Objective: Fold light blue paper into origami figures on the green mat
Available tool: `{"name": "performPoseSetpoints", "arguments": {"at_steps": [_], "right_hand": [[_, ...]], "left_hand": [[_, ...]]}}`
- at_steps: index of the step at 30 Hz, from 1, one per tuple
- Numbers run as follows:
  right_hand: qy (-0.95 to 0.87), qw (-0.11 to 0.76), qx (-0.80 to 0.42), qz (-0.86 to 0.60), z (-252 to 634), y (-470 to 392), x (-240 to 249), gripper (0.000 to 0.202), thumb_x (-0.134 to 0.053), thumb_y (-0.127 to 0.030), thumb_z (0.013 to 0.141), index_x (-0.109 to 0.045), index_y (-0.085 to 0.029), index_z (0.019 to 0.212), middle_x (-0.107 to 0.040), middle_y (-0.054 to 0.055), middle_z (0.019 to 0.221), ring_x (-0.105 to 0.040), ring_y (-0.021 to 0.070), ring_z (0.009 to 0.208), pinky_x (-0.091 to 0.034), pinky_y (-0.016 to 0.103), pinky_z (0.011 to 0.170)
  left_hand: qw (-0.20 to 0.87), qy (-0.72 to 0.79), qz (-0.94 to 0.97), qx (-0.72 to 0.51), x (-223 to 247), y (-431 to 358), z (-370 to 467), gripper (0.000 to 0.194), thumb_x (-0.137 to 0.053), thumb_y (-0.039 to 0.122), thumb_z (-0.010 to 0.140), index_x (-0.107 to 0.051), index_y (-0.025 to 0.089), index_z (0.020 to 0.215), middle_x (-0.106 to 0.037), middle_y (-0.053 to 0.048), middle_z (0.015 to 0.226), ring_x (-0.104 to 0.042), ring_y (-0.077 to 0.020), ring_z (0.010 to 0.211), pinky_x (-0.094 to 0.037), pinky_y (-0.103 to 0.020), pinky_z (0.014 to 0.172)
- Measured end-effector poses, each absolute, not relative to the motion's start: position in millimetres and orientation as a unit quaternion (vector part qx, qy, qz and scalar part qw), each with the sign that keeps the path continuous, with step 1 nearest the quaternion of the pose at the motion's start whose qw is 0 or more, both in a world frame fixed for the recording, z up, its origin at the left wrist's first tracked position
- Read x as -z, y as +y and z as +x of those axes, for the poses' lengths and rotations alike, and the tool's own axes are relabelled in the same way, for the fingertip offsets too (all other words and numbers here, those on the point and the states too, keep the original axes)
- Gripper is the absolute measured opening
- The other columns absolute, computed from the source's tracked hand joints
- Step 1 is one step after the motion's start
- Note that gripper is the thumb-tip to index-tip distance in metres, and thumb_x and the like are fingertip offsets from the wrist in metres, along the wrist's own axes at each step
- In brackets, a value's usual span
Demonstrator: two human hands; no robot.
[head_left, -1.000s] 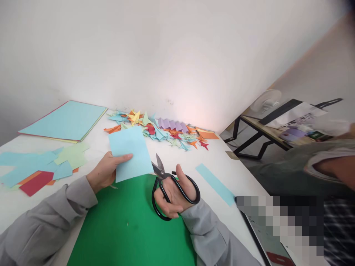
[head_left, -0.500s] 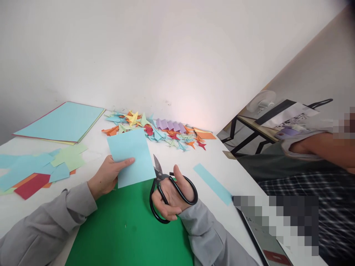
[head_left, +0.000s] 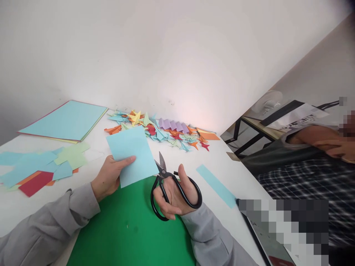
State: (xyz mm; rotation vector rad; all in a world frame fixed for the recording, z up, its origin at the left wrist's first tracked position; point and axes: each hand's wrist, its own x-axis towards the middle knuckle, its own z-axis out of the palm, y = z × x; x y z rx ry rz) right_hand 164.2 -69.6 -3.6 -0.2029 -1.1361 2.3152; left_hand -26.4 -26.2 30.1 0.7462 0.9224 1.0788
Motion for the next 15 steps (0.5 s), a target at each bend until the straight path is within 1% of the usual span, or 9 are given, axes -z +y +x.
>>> {"name": "performPoseSetpoints", "arguments": {"at_steps": [4,8,11,15], "right_hand": [[-0.416,0.253,-0.871,-0.063,165.6,-70.5,1.6,0.11,0.021,-0.078,0.057,-0.063,-0.009,0.072,-0.04,-0.002,0.034,-0.04,0.01,0.03,-0.03,0.022,0.032],[-0.414,0.251,-0.87,-0.089,167.4,-71.9,-0.3,0.105,0.021,-0.077,0.059,-0.061,-0.011,0.066,-0.038,-0.003,0.034,-0.04,0.0097,0.03,-0.029,0.022,0.033],[-0.419,0.247,-0.868,-0.102,169.3,-71.9,0.7,0.105,0.021,-0.076,0.06,-0.061,-0.011,0.065,-0.037,-0.004,0.035,-0.037,0.0084,0.029,-0.03,0.022,0.033],[-0.423,0.236,-0.871,-0.086,171.7,-70.3,4.5,0.106,0.022,-0.077,0.059,-0.061,-0.011,0.066,-0.037,-0.004,0.035,-0.035,0.0077,0.028,-0.03,0.022,0.033]], "left_hand": [[0.711,0.42,0.331,-0.457,-30.8,-21.8,-31.5,0.036,-0.075,0.02,0.061,-0.066,0.016,0.096,-0.07,-0.008,0.096,-0.067,-0.0252,0.081,-0.057,-0.035,0.069],[0.712,0.399,0.355,-0.457,-26.3,-23.3,-32.3,0.042,-0.076,0.025,0.061,-0.065,0.017,0.1,-0.068,-0.009,0.102,-0.065,-0.0253,0.088,-0.056,-0.034,0.073],[0.722,0.384,0.369,-0.441,-23.6,-27.0,-30.8,0.04,-0.075,0.027,0.063,-0.065,0.017,0.101,-0.067,-0.009,0.105,-0.065,-0.0246,0.091,-0.055,-0.033,0.076],[0.75,0.374,0.355,-0.414,-26.7,-25.5,-34.4,0.039,-0.073,0.025,0.064,-0.065,0.016,0.1,-0.069,-0.01,0.1,-0.066,-0.0259,0.086,-0.054,-0.035,0.074]]}}
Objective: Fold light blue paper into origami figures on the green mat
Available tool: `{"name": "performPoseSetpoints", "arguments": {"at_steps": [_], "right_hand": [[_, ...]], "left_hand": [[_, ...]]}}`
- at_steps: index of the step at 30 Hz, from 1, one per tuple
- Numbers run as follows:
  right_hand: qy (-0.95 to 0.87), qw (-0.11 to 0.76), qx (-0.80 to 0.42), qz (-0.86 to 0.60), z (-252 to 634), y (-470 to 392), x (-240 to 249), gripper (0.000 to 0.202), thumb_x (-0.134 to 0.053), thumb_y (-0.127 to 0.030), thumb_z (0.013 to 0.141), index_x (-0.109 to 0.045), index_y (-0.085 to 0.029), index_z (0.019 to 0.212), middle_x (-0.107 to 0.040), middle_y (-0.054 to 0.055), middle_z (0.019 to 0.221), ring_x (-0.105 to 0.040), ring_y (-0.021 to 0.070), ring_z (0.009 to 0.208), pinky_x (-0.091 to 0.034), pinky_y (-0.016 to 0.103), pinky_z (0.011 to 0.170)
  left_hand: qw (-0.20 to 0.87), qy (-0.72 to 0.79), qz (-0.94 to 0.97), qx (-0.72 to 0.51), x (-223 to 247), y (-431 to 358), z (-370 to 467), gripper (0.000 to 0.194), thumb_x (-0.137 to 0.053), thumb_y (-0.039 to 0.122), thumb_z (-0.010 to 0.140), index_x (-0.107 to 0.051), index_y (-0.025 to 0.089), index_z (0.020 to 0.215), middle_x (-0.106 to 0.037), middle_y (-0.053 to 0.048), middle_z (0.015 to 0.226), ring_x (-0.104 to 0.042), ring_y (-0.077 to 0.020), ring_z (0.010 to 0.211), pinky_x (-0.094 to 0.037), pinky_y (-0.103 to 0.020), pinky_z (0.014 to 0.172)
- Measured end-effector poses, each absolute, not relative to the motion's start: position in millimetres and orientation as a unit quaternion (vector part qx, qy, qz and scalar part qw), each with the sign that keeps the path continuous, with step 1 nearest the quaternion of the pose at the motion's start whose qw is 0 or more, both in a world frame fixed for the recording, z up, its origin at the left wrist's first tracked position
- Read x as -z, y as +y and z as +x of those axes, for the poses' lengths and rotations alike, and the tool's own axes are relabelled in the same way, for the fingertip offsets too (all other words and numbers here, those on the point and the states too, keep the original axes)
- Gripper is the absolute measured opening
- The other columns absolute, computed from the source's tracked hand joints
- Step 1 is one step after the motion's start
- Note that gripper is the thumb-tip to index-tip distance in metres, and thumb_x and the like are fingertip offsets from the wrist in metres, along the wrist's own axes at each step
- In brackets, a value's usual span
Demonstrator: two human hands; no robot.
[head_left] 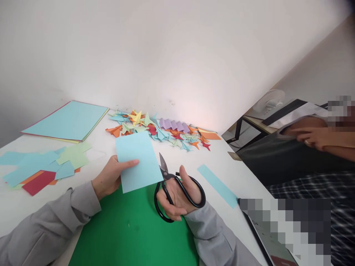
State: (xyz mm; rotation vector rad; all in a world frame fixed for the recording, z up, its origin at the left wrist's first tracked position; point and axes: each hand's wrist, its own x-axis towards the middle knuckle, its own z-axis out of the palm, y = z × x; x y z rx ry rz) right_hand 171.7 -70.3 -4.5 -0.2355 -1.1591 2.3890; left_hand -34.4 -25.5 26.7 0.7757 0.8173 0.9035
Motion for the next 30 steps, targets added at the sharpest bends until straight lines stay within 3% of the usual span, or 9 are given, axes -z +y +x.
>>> {"name": "performPoseSetpoints", "arguments": {"at_steps": [6,15,30], "right_hand": [[-0.438,0.198,-0.875,-0.055,171.6,-69.3,5.3,0.107,0.021,-0.078,0.057,-0.061,-0.011,0.07,-0.037,-0.004,0.033,-0.04,0.0092,0.03,-0.029,0.021,0.033],[-0.446,0.232,-0.861,-0.083,172.2,-72.5,1.2,0.106,0.023,-0.076,0.058,-0.061,-0.012,0.068,-0.037,-0.004,0.034,-0.036,0.0082,0.029,-0.029,0.021,0.033],[-0.423,0.238,-0.871,-0.074,173.5,-69.4,1.6,0.107,0.021,-0.078,0.057,-0.061,-0.01,0.067,-0.038,-0.003,0.035,-0.037,0.009,0.03,-0.03,0.023,0.033]], "left_hand": [[0.766,0.38,0.301,-0.422,-32.9,-20.0,-40.1,0.028,-0.069,0.029,0.067,-0.066,0.015,0.091,-0.07,-0.011,0.097,-0.067,-0.0285,0.082,-0.055,-0.033,0.062],[0.725,0.385,0.358,-0.446,-30.7,-24.4,-33.4,0.049,-0.075,0.024,0.061,-0.061,0.02,0.108,-0.065,-0.009,0.109,-0.064,-0.0259,0.093,-0.055,-0.035,0.075],[0.702,0.405,0.351,-0.469,-27.9,-21.5,-33.2,0.043,-0.076,0.023,0.06,-0.063,0.015,0.1,-0.065,-0.012,0.108,-0.064,-0.0283,0.092,-0.056,-0.037,0.075]]}}
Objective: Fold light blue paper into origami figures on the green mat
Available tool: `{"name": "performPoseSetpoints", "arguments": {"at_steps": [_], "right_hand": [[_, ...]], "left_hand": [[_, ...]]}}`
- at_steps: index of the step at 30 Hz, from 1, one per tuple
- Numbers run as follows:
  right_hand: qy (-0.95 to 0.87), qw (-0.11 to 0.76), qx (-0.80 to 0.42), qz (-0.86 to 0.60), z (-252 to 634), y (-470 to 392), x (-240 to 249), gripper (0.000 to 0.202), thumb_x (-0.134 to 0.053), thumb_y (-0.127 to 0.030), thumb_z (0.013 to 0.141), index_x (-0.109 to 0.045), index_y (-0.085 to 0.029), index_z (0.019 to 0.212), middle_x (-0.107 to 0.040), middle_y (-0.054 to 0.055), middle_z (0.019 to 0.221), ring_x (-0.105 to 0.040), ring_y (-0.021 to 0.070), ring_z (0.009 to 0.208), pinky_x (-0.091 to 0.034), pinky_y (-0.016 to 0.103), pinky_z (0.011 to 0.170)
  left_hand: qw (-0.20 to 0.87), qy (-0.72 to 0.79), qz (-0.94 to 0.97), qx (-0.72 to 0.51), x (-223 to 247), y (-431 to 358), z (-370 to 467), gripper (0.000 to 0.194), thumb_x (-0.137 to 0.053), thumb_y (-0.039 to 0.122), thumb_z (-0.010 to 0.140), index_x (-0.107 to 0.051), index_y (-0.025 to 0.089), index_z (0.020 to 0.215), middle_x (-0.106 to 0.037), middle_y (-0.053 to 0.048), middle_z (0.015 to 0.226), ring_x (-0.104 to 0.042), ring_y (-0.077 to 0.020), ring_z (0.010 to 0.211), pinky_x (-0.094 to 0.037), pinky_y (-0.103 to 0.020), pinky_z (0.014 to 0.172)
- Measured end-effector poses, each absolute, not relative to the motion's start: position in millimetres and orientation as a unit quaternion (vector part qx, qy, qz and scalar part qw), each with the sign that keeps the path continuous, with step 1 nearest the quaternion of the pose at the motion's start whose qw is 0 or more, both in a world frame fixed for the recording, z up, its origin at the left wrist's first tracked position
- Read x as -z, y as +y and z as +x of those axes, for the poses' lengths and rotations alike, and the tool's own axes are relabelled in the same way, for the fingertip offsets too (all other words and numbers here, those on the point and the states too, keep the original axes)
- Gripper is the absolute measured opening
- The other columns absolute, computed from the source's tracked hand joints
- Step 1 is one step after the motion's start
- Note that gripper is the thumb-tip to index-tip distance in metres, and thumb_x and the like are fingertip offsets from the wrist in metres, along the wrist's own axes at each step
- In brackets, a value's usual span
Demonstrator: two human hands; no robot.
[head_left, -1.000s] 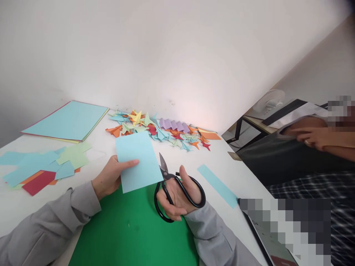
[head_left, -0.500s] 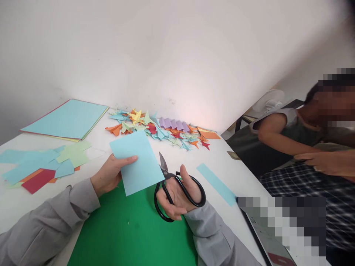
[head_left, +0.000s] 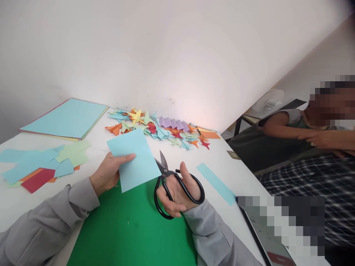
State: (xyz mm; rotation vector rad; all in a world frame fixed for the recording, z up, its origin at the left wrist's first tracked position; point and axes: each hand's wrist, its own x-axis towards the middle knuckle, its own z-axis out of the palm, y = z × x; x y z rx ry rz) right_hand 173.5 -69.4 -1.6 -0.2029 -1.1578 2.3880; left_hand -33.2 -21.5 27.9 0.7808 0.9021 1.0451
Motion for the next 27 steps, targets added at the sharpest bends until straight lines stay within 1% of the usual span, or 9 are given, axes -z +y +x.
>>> {"name": "performPoseSetpoints", "arguments": {"at_steps": [3,7,11,13,16,19,22,25,27], "right_hand": [[-0.413,0.233,-0.875,-0.101,174.7,-71.9,2.8,0.102,0.016,-0.077,0.064,-0.061,-0.01,0.074,-0.04,-0.004,0.036,-0.033,0.0078,0.03,-0.03,0.022,0.035],[-0.391,0.224,-0.874,-0.18,174.3,-75.2,1.8,0.086,0.008,-0.068,0.078,-0.052,-0.013,0.106,-0.054,-0.003,0.048,-0.028,0.006,0.031,-0.029,0.021,0.04],[-0.386,0.235,-0.873,-0.183,172.4,-74.9,1.0,0.084,0.008,-0.066,0.08,-0.047,-0.013,0.115,-0.058,-0.001,0.053,-0.029,0.006,0.031,-0.029,0.022,0.04],[-0.387,0.244,-0.871,-0.18,171.5,-74.2,0.5,0.087,0.01,-0.069,0.077,-0.048,-0.014,0.113,-0.057,-0.002,0.051,-0.03,0.0064,0.03,-0.029,0.022,0.039],[-0.39,0.266,-0.866,-0.168,170.1,-73.4,-1.3,0.099,0.015,-0.075,0.067,-0.054,-0.015,0.104,-0.051,-0.004,0.043,-0.03,0.0074,0.028,-0.027,0.022,0.037],[-0.397,0.278,-0.863,-0.146,169.1,-72.4,-2.3,0.104,0.019,-0.077,0.061,-0.06,-0.014,0.087,-0.043,-0.005,0.036,-0.031,0.008,0.028,-0.027,0.023,0.035],[-0.412,0.26,-0.868,-0.095,168.9,-70.3,-1.1,0.106,0.021,-0.078,0.057,-0.061,-0.012,0.07,-0.04,-0.004,0.034,-0.035,0.0088,0.028,-0.028,0.024,0.033],[-0.414,0.249,-0.873,-0.064,168.9,-69.1,0.0,0.108,0.02,-0.08,0.057,-0.062,-0.01,0.069,-0.039,-0.003,0.035,-0.035,0.0088,0.028,-0.028,0.024,0.031],[-0.397,0.27,-0.875,-0.069,168.1,-69.6,-0.5,0.106,0.017,-0.079,0.061,-0.062,-0.01,0.075,-0.046,-0.002,0.041,-0.033,0.0071,0.028,-0.029,0.023,0.031]], "left_hand": [[0.713,0.397,0.363,-0.45,-28.9,-23.2,-33.3,0.046,-0.076,0.024,0.061,-0.062,0.016,0.104,-0.065,-0.012,0.108,-0.063,-0.029,0.092,-0.056,-0.038,0.074],[0.719,0.392,0.382,-0.428,-31.1,-25.8,-31.7,0.049,-0.076,0.025,0.06,-0.061,0.017,0.106,-0.066,-0.012,0.105,-0.063,-0.0299,0.093,-0.056,-0.038,0.072],[0.718,0.396,0.376,-0.431,-30.7,-26.3,-30.4,0.049,-0.076,0.025,0.06,-0.061,0.017,0.106,-0.066,-0.011,0.106,-0.063,-0.0296,0.092,-0.055,-0.037,0.072],[0.717,0.396,0.37,-0.438,-29.3,-26.1,-30.1,0.048,-0.077,0.025,0.059,-0.062,0.017,0.104,-0.066,-0.011,0.107,-0.063,-0.029,0.092,-0.055,-0.036,0.072],[0.714,0.399,0.36,-0.449,-28.2,-25.9,-29.6,0.045,-0.077,0.025,0.059,-0.063,0.016,0.101,-0.066,-0.011,0.107,-0.063,-0.0281,0.093,-0.055,-0.036,0.074],[0.707,0.408,0.356,-0.455,-29.3,-25.8,-29.6,0.043,-0.076,0.025,0.06,-0.063,0.016,0.1,-0.066,-0.01,0.107,-0.063,-0.0273,0.093,-0.055,-0.036,0.075],[0.707,0.408,0.359,-0.452,-30.6,-25.5,-30.3,0.044,-0.076,0.024,0.06,-0.063,0.016,0.101,-0.066,-0.01,0.106,-0.063,-0.0276,0.092,-0.056,-0.037,0.075],[0.722,0.397,0.362,-0.435,-30.1,-26.1,-31.3,0.046,-0.076,0.024,0.06,-0.063,0.017,0.104,-0.066,-0.011,0.106,-0.064,-0.0277,0.091,-0.056,-0.037,0.073],[0.728,0.397,0.365,-0.423,-28.9,-27.5,-31.5,0.046,-0.076,0.025,0.061,-0.062,0.017,0.105,-0.065,-0.01,0.108,-0.063,-0.027,0.092,-0.056,-0.036,0.073]]}}
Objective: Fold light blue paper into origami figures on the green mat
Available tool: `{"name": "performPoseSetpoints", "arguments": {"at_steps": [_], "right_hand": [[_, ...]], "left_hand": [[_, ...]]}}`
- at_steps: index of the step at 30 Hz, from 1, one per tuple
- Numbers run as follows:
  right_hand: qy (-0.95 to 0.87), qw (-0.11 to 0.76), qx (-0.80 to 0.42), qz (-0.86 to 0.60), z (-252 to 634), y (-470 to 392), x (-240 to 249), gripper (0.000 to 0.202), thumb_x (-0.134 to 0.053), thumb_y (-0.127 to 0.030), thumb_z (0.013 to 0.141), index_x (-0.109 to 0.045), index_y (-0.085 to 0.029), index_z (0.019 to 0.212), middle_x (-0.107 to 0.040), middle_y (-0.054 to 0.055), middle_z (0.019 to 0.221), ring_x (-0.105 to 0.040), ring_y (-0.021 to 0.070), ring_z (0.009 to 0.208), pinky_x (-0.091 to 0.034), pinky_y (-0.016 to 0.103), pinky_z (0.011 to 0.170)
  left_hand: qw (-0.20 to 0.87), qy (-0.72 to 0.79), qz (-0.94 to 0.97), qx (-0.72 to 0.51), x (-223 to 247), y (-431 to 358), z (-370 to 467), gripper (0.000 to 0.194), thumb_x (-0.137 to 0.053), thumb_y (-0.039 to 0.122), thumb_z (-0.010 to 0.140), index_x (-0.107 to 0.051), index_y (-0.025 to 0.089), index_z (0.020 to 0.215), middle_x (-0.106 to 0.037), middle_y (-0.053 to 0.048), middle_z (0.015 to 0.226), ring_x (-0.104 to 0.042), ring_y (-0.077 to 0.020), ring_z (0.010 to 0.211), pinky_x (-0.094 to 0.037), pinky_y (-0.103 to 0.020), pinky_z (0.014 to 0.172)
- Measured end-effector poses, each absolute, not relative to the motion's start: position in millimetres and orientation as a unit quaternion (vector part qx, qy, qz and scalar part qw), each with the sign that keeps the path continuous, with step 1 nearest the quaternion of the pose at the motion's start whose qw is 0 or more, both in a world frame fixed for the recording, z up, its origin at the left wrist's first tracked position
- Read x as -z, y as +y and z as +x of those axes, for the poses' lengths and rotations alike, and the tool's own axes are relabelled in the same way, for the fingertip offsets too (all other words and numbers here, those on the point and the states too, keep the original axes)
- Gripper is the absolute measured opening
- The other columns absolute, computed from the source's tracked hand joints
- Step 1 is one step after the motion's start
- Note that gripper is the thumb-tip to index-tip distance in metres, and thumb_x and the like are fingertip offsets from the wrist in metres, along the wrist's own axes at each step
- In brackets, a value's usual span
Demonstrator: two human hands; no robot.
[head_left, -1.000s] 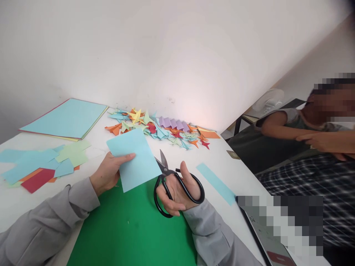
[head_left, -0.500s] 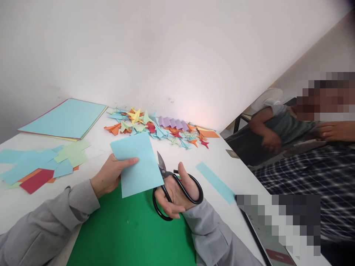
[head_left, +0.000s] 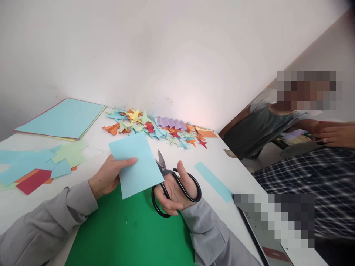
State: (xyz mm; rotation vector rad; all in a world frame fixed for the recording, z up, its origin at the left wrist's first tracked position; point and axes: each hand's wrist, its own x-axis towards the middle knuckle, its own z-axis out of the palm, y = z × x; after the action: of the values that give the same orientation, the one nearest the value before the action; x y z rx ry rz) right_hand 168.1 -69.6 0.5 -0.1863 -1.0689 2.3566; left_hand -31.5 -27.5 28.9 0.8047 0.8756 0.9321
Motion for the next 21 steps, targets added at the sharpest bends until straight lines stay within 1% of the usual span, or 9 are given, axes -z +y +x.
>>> {"name": "performPoseSetpoints", "arguments": {"at_steps": [3,6,9,12,14,16,19,21], "right_hand": [[-0.364,0.302,-0.878,-0.078,165.5,-71.5,-2.0,0.102,0.017,-0.077,0.064,-0.059,-0.012,0.085,-0.055,0.001,0.051,-0.029,0.0049,0.027,-0.027,0.022,0.029],[-0.352,0.309,-0.879,-0.085,163.4,-72.7,-1.6,0.101,0.017,-0.076,0.064,-0.058,-0.012,0.081,-0.054,0.001,0.049,-0.026,0.0044,0.026,-0.025,0.022,0.029],[-0.364,0.3,-0.878,-0.074,163.7,-72.7,1.1,0.102,0.019,-0.076,0.063,-0.058,-0.011,0.071,-0.052,0.002,0.047,-0.026,0.0042,0.027,-0.025,0.023,0.029],[-0.369,0.288,-0.882,-0.051,165.7,-73.0,4.0,0.102,0.016,-0.078,0.062,-0.059,-0.009,0.072,-0.049,0.0,0.045,-0.026,0.0042,0.027,-0.024,0.023,0.029],[-0.365,0.279,-0.886,-0.057,166.7,-73.5,4.5,0.1,0.014,-0.078,0.064,-0.059,-0.011,0.077,-0.048,-0.002,0.042,-0.026,0.0049,0.026,-0.025,0.022,0.03],[-0.367,0.27,-0.888,-0.06,167.0,-74.1,3.6,0.097,0.014,-0.076,0.067,-0.058,-0.012,0.081,-0.05,-0.002,0.043,-0.027,0.0053,0.026,-0.026,0.022,0.03],[-0.372,0.281,-0.884,-0.041,166.1,-74.3,1.5,0.098,0.015,-0.076,0.067,-0.058,-0.012,0.085,-0.06,0.003,0.056,-0.028,0.0043,0.027,-0.026,0.022,0.029],[-0.373,0.289,-0.881,-0.035,165.6,-74.0,1.3,0.1,0.017,-0.076,0.065,-0.057,-0.012,0.087,-0.063,0.005,0.061,-0.029,0.0037,0.027,-0.026,0.022,0.028]], "left_hand": [[0.725,0.408,0.371,-0.413,-28.0,-29.8,-31.3,0.045,-0.075,0.028,0.063,-0.061,0.018,0.105,-0.065,-0.009,0.109,-0.062,-0.0266,0.096,-0.055,-0.034,0.074],[0.727,0.404,0.37,-0.414,-30.0,-30.0,-31.0,0.044,-0.074,0.027,0.063,-0.061,0.019,0.105,-0.066,-0.008,0.107,-0.063,-0.0257,0.093,-0.055,-0.033,0.073],[0.744,0.395,0.342,-0.415,-34.3,-26.8,-32.2,0.032,-0.072,0.025,0.066,-0.064,0.017,0.096,-0.069,-0.008,0.094,-0.066,-0.0221,0.076,-0.055,-0.031,0.065],[0.769,0.399,0.292,-0.405,-37.2,-22.7,-35.0,0.02,-0.068,0.026,0.069,-0.066,0.014,0.085,-0.07,-0.007,0.077,-0.064,-0.019,0.061,-0.053,-0.028,0.055],[0.783,0.403,0.265,-0.392,-37.7,-21.3,-36.6,0.019,-0.067,0.025,0.069,-0.066,0.014,0.083,-0.069,-0.007,0.071,-0.064,-0.019,0.057,-0.053,-0.028,0.053],[0.793,0.406,0.255,-0.377,-37.8,-21.2,-37.3,0.02,-0.067,0.025,0.069,-0.065,0.014,0.085,-0.068,-0.007,0.067,-0.064,-0.0199,0.057,-0.053,-0.03,0.053],[0.792,0.406,0.275,-0.363,-38.3,-22.3,-37.8,0.023,-0.067,0.024,0.069,-0.064,0.015,0.089,-0.068,-0.007,0.066,-0.064,-0.0204,0.056,-0.053,-0.03,0.053],[0.783,0.405,0.297,-0.367,-38.6,-22.7,-38.8,0.024,-0.068,0.023,0.068,-0.064,0.015,0.09,-0.069,-0.006,0.068,-0.064,-0.02,0.056,-0.053,-0.03,0.053]]}}
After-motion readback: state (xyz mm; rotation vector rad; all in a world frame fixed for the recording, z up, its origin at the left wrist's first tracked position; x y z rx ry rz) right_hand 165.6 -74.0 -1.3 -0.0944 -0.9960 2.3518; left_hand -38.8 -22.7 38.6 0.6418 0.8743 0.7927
